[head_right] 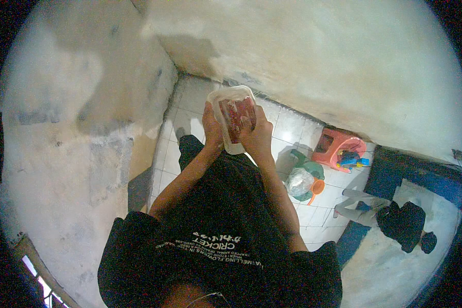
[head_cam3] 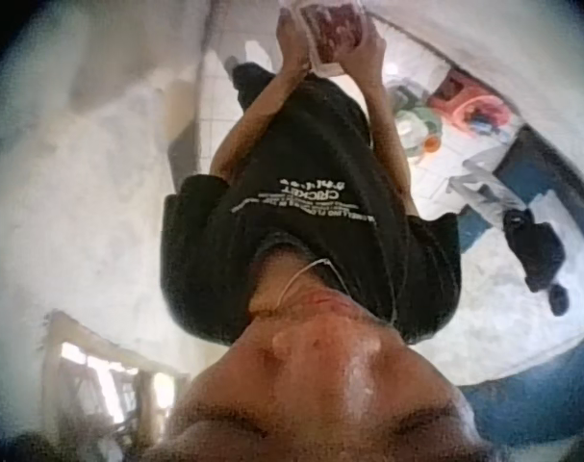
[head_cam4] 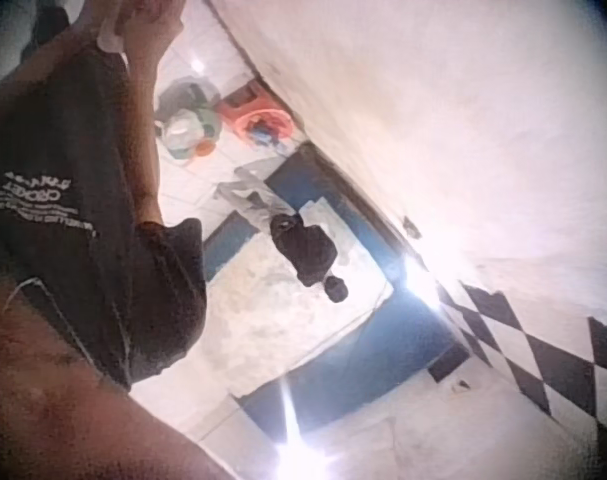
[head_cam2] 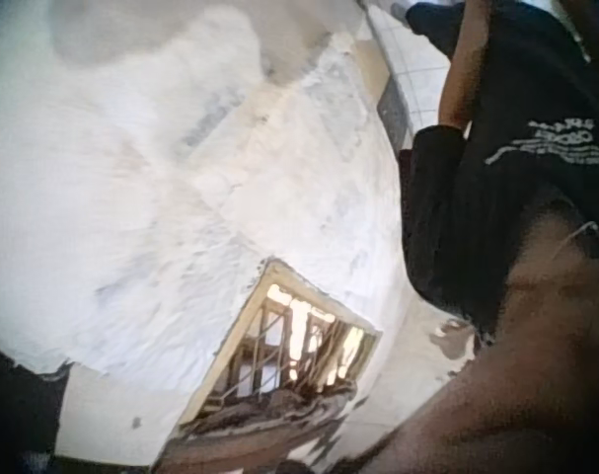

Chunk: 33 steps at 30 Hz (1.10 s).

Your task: The person applies white patching compound to a damaged wall using a red putty knife, scooping the material from a small plastic container and smoothing it over the surface.

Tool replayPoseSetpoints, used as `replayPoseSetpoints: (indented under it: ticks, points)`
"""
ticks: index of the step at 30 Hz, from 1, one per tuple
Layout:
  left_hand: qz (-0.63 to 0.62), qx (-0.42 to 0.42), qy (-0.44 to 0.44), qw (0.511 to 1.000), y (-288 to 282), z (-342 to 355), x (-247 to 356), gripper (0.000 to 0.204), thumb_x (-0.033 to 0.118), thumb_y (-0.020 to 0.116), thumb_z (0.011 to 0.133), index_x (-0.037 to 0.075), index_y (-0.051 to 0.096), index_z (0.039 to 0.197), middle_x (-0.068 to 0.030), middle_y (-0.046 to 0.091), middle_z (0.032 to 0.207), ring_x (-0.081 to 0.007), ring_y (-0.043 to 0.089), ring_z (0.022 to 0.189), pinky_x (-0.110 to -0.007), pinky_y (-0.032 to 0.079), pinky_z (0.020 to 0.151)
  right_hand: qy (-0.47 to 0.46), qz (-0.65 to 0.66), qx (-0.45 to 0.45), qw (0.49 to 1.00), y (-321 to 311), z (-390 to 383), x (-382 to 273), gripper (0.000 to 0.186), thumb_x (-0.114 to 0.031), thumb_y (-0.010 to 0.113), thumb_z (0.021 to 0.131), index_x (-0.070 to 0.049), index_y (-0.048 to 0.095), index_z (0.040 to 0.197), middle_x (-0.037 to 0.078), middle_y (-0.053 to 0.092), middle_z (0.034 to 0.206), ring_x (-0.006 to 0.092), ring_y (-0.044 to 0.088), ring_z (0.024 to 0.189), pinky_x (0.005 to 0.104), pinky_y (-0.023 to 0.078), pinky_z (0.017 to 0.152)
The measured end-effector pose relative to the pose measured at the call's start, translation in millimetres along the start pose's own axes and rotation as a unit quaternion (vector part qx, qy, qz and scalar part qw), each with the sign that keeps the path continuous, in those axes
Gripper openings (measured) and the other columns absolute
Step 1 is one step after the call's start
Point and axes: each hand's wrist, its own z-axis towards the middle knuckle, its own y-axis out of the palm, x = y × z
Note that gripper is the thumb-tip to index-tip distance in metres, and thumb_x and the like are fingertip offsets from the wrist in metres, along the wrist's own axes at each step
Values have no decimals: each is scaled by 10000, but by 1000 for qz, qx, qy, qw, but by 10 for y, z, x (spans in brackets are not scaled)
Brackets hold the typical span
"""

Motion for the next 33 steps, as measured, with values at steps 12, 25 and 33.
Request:
replayPoseSetpoints:
  ticks: [12, 25, 33]
  points:
    - [153, -88, 92, 980, -211, 176, -189, 442, 364, 307, 995, 16, 428, 1239, -104, 513, 1112, -161, 507, 1001, -293, 409, 892, 204, 386, -100, 894, 168, -51, 853, 265, -10, 515, 896, 44, 484, 1154, 119, 626, 997, 147, 611, 873, 289, 517, 774]
    - [146, 4, 16, 989, -373, 17, -72, 484, 429, 327, 978, 56, 404, 1277, -109, 509, 1144, -184, 547, 979, -294, 482, 813, 258, 564, -170, 766, 124, -27, 976, 353, -85, 585, 875, 59, 483, 1181, 115, 624, 1032, 153, 628, 877, 291, 527, 795]
    - [30, -19, -59, 998, -571, 67, 2, 511, 485, 324, 957, 78, 431, 1245, -110, 528, 1163, -237, 569, 1014, -383, 505, 824, 265, 529, -142, 793, -62, -91, 760, 374, -166, 611, 868, 57, 512, 1152, 102, 628, 1009, 153, 630, 830, 286, 536, 709]
